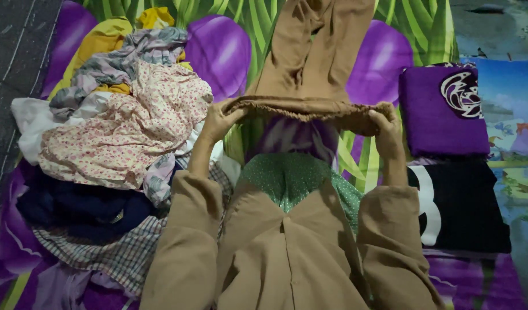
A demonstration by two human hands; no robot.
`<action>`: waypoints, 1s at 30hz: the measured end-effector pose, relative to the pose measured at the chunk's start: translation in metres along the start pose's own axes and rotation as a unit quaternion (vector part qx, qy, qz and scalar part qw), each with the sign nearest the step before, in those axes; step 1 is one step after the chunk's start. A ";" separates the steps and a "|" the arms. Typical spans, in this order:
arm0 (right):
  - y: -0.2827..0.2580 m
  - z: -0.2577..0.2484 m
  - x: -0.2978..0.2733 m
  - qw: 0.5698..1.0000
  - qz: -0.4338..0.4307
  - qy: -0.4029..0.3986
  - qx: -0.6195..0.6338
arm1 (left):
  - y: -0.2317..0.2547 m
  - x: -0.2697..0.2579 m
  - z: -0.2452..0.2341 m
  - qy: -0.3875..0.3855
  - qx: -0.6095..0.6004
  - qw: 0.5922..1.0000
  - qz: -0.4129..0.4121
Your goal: Folding a pair of brown pants on a bed.
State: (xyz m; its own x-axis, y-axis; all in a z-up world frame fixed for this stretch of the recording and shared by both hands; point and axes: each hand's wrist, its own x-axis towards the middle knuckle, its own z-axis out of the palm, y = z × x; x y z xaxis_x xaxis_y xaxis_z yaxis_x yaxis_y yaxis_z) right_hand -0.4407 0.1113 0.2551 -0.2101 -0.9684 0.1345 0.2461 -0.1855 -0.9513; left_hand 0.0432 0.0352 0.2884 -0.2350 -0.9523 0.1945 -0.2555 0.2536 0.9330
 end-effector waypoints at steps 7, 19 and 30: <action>-0.073 0.044 -0.024 0.960 0.178 -0.096 -0.192 | 0.005 -0.008 -0.006 -0.041 -0.160 0.986 -0.031; -0.066 0.021 -0.030 0.952 0.141 -0.247 -0.115 | -0.026 -0.030 -0.033 -0.080 -0.166 0.979 -0.083; -0.075 0.053 -0.013 0.969 0.104 -0.174 -0.145 | 0.000 0.003 -0.023 0.007 0.209 0.956 0.207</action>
State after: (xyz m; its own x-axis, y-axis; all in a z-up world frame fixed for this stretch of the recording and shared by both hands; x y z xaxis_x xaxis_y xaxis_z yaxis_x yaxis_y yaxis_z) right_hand -0.4064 0.1289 0.3397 0.1587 -0.9868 -0.0314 -0.0373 0.0258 -0.9990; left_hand 0.0639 0.0282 0.2959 -0.3859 -0.7566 0.5279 -0.4958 0.6526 0.5729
